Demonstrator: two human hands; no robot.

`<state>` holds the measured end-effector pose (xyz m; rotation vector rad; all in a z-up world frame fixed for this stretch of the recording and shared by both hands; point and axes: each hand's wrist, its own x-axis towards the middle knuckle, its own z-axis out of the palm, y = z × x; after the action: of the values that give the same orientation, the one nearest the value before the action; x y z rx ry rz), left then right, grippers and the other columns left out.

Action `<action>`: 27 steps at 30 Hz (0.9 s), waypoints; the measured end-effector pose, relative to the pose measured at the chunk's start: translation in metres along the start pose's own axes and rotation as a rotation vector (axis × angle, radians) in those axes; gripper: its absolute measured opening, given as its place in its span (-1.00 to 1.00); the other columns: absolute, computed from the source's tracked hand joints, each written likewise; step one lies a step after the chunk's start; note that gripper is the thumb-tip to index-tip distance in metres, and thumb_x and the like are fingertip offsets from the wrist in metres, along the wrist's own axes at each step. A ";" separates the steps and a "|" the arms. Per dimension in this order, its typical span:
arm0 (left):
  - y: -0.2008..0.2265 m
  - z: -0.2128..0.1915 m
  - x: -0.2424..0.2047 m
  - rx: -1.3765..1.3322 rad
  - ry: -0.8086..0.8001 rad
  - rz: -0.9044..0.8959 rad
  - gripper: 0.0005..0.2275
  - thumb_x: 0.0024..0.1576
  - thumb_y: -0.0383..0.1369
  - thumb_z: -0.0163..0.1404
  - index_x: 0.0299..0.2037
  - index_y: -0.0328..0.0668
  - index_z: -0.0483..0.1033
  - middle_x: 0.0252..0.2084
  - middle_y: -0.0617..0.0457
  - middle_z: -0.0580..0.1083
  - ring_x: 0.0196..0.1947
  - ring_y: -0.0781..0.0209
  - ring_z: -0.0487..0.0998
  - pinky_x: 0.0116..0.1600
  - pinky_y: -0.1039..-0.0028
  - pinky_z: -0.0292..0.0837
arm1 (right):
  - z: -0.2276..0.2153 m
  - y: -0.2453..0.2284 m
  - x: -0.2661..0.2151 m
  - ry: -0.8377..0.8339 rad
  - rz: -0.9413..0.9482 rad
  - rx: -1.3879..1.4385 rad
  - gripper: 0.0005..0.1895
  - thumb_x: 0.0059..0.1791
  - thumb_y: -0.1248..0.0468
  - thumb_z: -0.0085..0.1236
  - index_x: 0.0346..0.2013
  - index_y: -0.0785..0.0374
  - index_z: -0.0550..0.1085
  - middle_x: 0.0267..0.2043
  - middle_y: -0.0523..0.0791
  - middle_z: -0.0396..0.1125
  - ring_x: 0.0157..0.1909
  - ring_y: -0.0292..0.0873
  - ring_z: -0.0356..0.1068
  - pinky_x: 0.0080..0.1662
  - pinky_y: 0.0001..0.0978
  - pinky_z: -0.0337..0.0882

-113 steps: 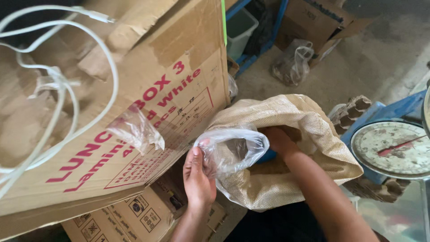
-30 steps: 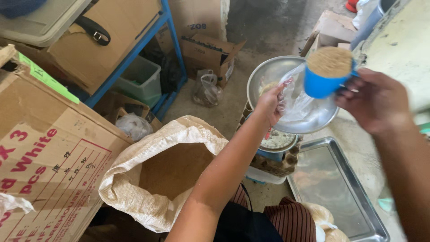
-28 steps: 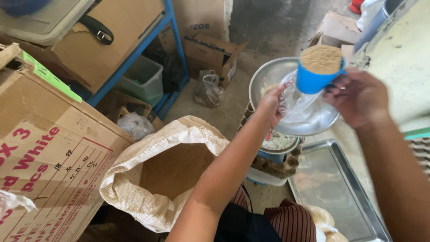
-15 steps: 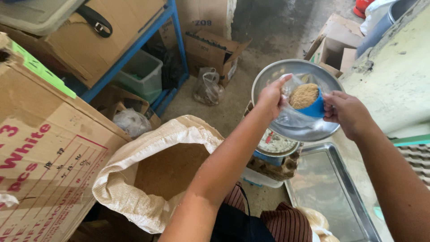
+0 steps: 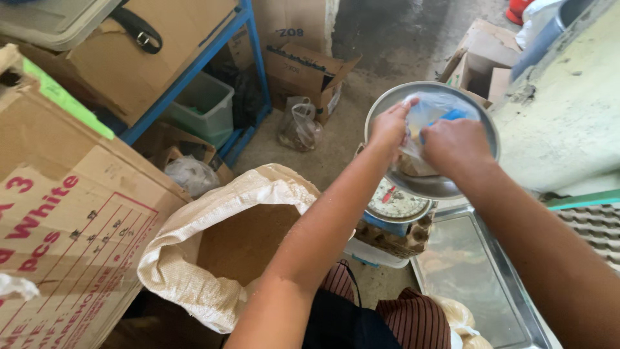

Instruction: The person scoops brown sugar from a large sack into plastic bags using a blue scoop, weighs each bag on a mechanical scale, and ties the bags closed.

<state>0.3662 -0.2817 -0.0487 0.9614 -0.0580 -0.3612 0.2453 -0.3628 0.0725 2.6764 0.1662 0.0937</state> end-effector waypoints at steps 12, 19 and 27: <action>-0.019 0.028 -0.003 0.029 0.123 0.092 -0.78 0.26 -0.21 0.03 -0.02 -0.04 0.65 -0.59 0.24 0.28 -0.68 0.46 0.20 -0.60 0.53 0.09 | -0.013 0.023 -0.024 0.069 0.115 0.113 -0.78 -0.04 -0.02 0.14 -0.30 -0.04 0.64 -0.23 -0.12 0.52 -0.21 -0.03 0.54 -0.21 -0.11 0.51; -0.039 0.010 0.005 -0.039 0.065 0.131 -0.69 0.25 -0.23 0.06 0.08 -0.27 0.56 -0.45 0.21 0.39 -0.62 0.45 0.31 -0.53 0.56 0.26 | 0.013 0.074 -0.031 0.268 0.188 0.606 -0.67 0.07 -0.03 0.17 -0.11 0.12 0.62 -0.26 0.02 0.48 -0.27 0.07 0.45 -0.17 -0.12 0.43; 0.010 0.006 -0.137 0.766 0.402 0.836 -0.56 0.23 -0.29 0.03 0.29 -0.30 0.30 0.13 -0.33 0.32 0.17 -0.24 0.37 0.31 0.13 0.28 | 0.091 0.096 -0.038 0.244 0.446 1.518 -0.74 0.16 0.12 0.12 -0.27 0.24 0.43 -0.32 -0.20 0.31 -0.28 -0.31 0.29 -0.20 -0.46 0.33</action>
<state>0.2391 -0.2367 -0.0215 1.6394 -0.2327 0.6811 0.2263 -0.4931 0.0322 4.1424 -0.5137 0.6636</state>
